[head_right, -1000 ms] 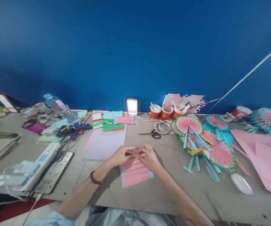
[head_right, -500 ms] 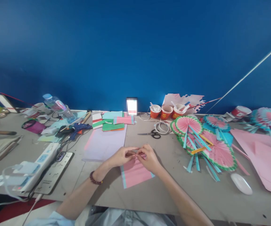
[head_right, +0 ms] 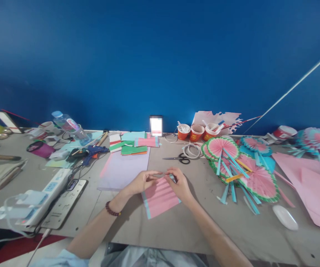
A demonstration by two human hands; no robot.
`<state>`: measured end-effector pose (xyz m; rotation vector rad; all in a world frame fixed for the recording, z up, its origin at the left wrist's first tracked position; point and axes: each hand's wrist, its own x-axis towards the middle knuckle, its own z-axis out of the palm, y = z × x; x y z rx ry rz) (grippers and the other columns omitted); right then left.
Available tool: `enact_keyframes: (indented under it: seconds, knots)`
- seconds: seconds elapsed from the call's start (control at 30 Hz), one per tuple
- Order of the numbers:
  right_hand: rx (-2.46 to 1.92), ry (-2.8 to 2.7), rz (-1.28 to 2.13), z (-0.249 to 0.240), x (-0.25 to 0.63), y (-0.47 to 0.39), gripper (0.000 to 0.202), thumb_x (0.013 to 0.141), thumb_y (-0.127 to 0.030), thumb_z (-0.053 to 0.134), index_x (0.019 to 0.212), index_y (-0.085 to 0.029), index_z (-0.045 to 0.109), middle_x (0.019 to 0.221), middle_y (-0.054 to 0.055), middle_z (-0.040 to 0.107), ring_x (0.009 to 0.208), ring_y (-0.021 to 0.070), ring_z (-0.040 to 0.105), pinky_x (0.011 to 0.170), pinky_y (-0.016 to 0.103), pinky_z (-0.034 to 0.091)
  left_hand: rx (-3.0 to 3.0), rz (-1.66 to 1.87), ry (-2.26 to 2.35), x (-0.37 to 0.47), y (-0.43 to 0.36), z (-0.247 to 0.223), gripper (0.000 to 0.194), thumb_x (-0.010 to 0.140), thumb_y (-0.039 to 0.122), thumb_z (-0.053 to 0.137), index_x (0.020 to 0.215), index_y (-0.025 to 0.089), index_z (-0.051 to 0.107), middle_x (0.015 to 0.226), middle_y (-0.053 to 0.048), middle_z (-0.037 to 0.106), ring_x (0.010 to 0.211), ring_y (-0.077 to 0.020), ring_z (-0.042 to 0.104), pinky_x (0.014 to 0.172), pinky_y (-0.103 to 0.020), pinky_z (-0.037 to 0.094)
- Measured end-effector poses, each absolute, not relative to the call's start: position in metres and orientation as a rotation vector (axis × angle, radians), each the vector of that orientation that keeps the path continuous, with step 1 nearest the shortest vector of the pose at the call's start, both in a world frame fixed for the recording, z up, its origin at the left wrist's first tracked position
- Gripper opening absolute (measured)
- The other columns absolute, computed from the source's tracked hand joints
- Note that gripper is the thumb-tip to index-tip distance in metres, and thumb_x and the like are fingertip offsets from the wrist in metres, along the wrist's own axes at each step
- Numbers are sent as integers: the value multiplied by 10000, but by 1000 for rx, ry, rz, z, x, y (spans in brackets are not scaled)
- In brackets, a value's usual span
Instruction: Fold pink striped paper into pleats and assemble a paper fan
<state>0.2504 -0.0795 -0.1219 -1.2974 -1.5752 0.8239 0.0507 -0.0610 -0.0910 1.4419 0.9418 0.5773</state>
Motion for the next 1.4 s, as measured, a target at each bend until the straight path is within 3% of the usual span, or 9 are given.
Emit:
enact_keyframes:
  seconds: [0.13, 0.33, 0.53, 0.73, 0.93, 1.17, 1.4]
  knots:
    - [-1316, -1404, 922, -127, 256, -75, 226, 746, -408, 623, 784, -188, 658, 1012, 103, 648, 868, 206, 616, 714, 311, 485, 1429, 593, 951, 49, -59, -94, 472, 755, 241, 633, 1204, 105, 583, 1044, -140, 698, 954, -231, 658, 796, -297, 498]
    - [-1332, -1159, 1165, -124, 255, -76, 285, 689, -459, 677, 757, -183, 664, 1048, 107, 678, 894, 226, 648, 771, 334, 502, 1400, 625, 937, 53, -61, -95, 431, 736, 270, 661, 1135, 108, 628, 1082, -149, 681, 1005, -255, 645, 858, -339, 495]
    - [-1365, -1136, 1125, -120, 256, -76, 310, 651, -486, 702, 696, -179, 687, 1012, 117, 700, 974, 259, 632, 837, 371, 485, 1400, 620, 937, 55, -64, -88, 395, 740, 306, 661, 1081, 107, 657, 1083, -144, 683, 1022, -258, 638, 887, -354, 488]
    - [-1311, -1178, 1097, -116, 258, -76, 275, 651, -470, 713, 678, -197, 707, 957, 106, 699, 947, 247, 636, 855, 380, 477, 1378, 580, 982, 55, -64, -86, 471, 709, 297, 693, 1132, 99, 626, 1009, -138, 710, 912, -226, 664, 771, -288, 494]
    - [-1175, -1383, 1092, -111, 248, -81, 255, 692, -466, 689, 694, -212, 709, 932, 88, 672, 870, 204, 640, 755, 325, 515, 1404, 469, 969, 56, -67, -80, 501, 727, 500, 645, 1023, 97, 684, 887, -86, 731, 747, -187, 643, 618, -242, 441]
    - [-1148, -1512, 930, -113, 248, -82, 168, 748, -364, 664, 846, -230, 691, 1024, 83, 638, 917, 191, 621, 792, 329, 519, 1415, 586, 1013, 60, -66, -86, 482, 733, 514, 625, 962, 99, 713, 900, -94, 731, 737, -191, 634, 648, -257, 453]
    - [-1185, -1557, 737, -108, 252, -83, 73, 749, -287, 666, 768, -217, 672, 941, 69, 642, 892, 197, 618, 846, 357, 479, 1478, 698, 1025, 63, -72, -84, 390, 787, 443, 596, 935, 103, 715, 941, -107, 726, 826, -219, 654, 732, -280, 492]
